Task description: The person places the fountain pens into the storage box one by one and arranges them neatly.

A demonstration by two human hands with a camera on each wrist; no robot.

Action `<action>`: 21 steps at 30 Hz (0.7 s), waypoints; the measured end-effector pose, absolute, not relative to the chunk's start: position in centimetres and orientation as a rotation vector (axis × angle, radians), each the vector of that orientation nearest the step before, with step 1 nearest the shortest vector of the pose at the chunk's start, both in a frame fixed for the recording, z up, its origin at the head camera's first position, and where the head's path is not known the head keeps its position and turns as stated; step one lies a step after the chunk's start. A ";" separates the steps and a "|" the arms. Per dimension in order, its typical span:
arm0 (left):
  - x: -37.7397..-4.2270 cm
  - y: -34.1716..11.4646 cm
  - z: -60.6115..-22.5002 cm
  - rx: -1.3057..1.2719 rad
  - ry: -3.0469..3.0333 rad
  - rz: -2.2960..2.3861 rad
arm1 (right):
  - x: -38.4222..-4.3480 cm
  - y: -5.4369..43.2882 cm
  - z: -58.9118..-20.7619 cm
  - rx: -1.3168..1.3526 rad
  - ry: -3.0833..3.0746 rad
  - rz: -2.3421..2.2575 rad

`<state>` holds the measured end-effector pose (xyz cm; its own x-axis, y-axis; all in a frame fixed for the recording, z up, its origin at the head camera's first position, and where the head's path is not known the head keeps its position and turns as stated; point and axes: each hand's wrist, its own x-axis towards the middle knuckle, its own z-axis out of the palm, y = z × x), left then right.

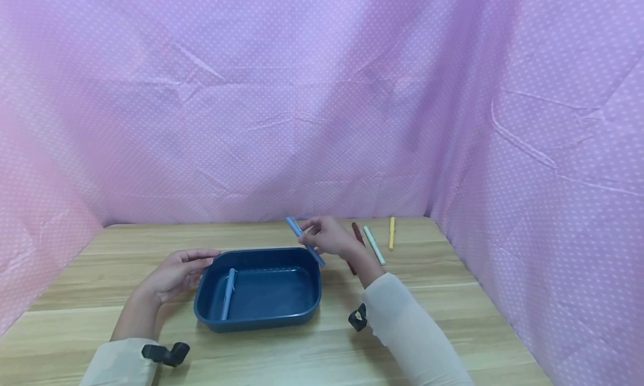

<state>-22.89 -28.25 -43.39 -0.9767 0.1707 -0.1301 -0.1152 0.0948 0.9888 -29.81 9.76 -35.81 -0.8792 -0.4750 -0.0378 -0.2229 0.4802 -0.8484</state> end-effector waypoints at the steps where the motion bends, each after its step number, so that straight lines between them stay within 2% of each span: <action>1: -22.9 -28.3 -43.4 0.054 2.155 1.983 | -29.8 9.6 -35.8 -0.604 2.461 -1.349; 21: -22.8 -28.2 -43.6 0.087 2.131 1.992 | -29.0 7.3 -35.4 -0.710 2.399 -1.333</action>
